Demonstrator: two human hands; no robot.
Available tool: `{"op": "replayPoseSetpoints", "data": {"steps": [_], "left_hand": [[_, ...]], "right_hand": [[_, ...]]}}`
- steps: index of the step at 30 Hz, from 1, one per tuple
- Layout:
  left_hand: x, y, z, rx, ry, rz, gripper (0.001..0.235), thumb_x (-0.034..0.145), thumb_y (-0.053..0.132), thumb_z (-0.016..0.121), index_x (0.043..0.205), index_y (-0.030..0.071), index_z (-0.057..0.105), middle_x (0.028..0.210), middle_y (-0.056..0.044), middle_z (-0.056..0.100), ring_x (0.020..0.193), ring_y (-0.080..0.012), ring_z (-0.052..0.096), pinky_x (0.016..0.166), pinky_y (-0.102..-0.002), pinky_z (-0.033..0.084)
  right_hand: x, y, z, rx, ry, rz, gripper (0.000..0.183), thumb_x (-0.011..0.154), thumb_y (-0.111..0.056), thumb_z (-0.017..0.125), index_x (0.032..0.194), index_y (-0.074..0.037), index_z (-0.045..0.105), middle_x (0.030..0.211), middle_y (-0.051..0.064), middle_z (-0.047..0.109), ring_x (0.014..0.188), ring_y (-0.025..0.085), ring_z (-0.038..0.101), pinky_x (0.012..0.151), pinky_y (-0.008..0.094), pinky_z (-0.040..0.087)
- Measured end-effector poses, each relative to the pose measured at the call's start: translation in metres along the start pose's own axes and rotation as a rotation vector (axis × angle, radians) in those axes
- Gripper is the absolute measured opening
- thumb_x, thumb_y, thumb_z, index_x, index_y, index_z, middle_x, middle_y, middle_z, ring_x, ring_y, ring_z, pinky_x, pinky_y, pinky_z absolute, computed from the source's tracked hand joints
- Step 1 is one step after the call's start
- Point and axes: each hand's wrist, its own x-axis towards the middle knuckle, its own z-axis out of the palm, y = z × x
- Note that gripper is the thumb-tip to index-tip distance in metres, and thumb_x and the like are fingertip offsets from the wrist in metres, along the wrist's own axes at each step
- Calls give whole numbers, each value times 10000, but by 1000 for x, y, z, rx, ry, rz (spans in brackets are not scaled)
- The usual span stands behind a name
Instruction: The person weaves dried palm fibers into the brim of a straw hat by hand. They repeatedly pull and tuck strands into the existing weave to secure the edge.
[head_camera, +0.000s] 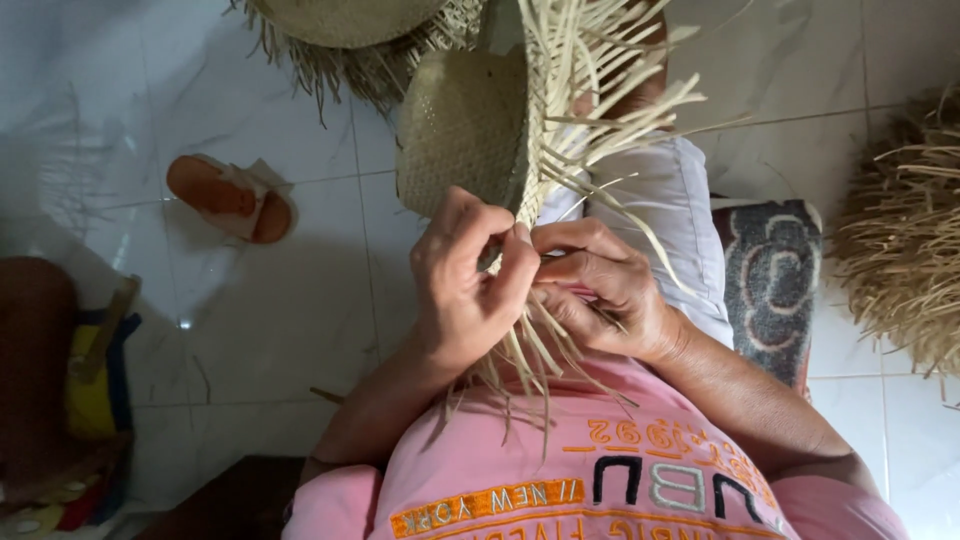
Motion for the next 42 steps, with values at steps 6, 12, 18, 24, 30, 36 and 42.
{"op": "replayPoseSetpoints", "data": {"steps": [6,12,18,24,30,36,42], "left_hand": [[1,-2,15,202,9,107,130,956,100,681,829,72,667,721,-40,502,600,-230,577,551,-327,493],[19,2,11,-100,-227,-338,594,1119,431,286,953,45,707,784,-149,645,679,-228,622,627,-338,505],[33,-7,37,163,-279,97,289,1014,201,667,767,62,606,675,-93,480,594,-301,585,539,-364,470],[31,4,36,232,-320,456,281,988,152,650,718,92,600,685,-45,469,591,-270,546,548,-383,489],[23,13,33,111,-339,380,161,978,195,697,924,45,676,848,-115,601,734,-312,631,663,-404,551],[21,7,39,-25,-364,96,182,1020,169,636,1023,-2,701,892,-143,624,852,-323,643,754,-404,532],[29,16,51,-68,-362,66,137,975,156,719,956,21,731,853,-134,623,778,-298,643,686,-377,533]], "right_hand": [[-2,3,-13,1,88,-15,123,957,-92,728,964,28,756,1097,200,685,951,308,718,852,402,577],[-8,8,-26,13,130,11,109,911,-5,757,1004,51,760,1095,213,681,954,314,721,856,422,574],[-12,8,-30,38,138,28,135,890,1,789,1016,45,766,1081,189,674,933,289,714,839,404,577],[-28,17,-27,-19,187,-22,120,868,-53,822,934,31,767,988,167,683,841,326,707,782,422,576],[-28,12,-41,-134,199,-119,100,947,-11,712,1031,33,746,1014,190,706,898,311,695,873,350,554],[-28,18,-36,-174,203,79,156,850,-65,840,953,3,746,925,173,727,873,393,716,792,474,589],[-34,23,-38,-221,191,106,133,855,-71,832,910,0,735,843,223,689,845,461,695,732,508,581]]}}
